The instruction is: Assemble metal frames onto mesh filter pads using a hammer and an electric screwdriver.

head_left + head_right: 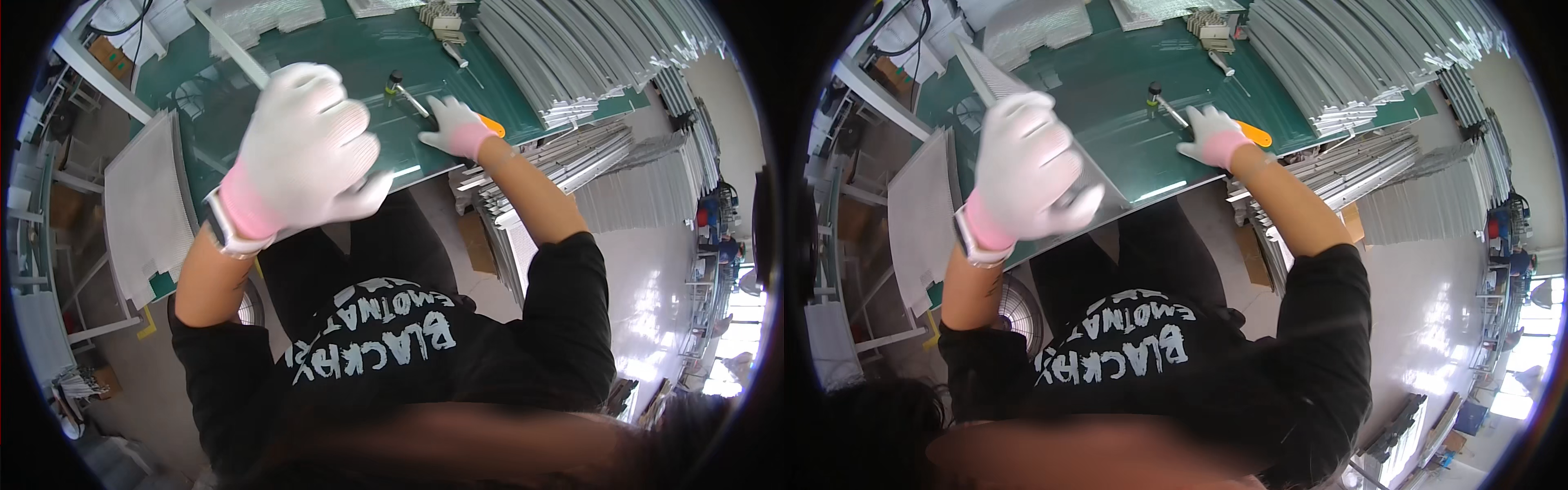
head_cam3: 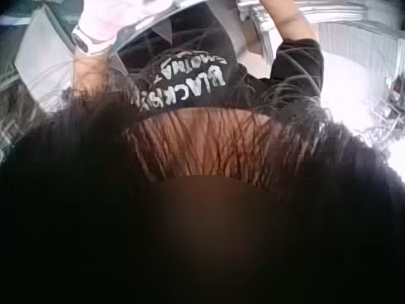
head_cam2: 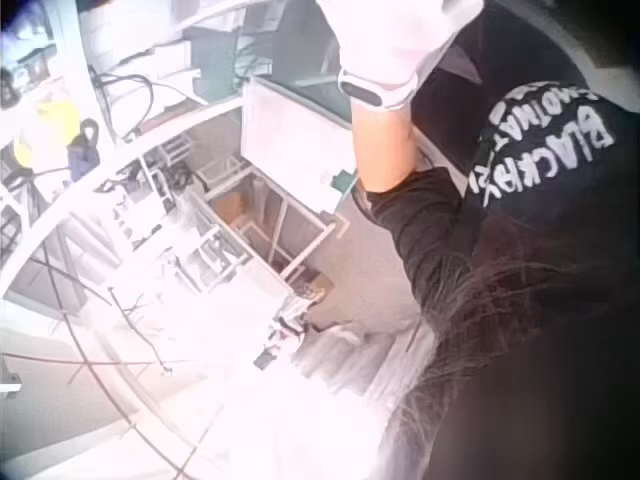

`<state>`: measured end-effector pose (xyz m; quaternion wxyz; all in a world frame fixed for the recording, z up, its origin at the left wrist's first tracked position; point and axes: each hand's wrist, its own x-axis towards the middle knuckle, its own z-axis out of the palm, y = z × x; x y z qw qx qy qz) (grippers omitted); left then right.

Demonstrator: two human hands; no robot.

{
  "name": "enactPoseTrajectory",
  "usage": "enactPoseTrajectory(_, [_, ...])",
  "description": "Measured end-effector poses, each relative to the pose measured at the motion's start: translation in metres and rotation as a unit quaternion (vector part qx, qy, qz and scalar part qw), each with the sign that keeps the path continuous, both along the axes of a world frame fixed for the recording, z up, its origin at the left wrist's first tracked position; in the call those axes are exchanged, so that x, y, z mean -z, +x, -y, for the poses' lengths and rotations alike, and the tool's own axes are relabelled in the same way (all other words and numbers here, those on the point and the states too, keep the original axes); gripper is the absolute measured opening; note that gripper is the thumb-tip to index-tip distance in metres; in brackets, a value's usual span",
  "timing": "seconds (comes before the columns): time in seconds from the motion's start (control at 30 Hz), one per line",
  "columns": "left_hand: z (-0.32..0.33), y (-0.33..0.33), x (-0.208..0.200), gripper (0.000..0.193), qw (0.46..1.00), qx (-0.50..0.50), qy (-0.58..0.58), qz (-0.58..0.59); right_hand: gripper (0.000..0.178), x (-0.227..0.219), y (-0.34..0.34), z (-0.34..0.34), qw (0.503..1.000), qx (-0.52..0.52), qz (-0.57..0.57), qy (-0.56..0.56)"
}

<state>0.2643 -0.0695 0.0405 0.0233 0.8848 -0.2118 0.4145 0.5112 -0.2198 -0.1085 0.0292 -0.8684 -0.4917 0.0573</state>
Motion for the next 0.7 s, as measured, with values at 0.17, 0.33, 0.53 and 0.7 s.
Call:
enactPoseTrajectory(0.17, [-0.021,0.029,0.013,0.028,0.998,-0.029,-0.03,0.053,0.052,0.033,0.002,0.018,0.998,0.045,0.013,-0.032])
enactPoseTrajectory(0.33, [-0.019,0.035,0.024,0.05,0.987,-0.086,-0.12,0.07,0.047,-0.001,-0.015,0.04,0.981,0.054,-0.15,0.106])
enactPoseTrajectory(0.53, [-0.015,0.038,0.035,0.076,0.974,-0.113,-0.187,0.057,0.048,-0.114,-0.054,0.101,0.949,-0.092,-0.048,0.297])
enactPoseTrajectory(0.7, [-0.011,0.046,0.037,0.081,0.961,-0.086,-0.25,0.077,0.05,-0.198,-0.089,0.128,0.858,-0.107,-0.068,0.498])
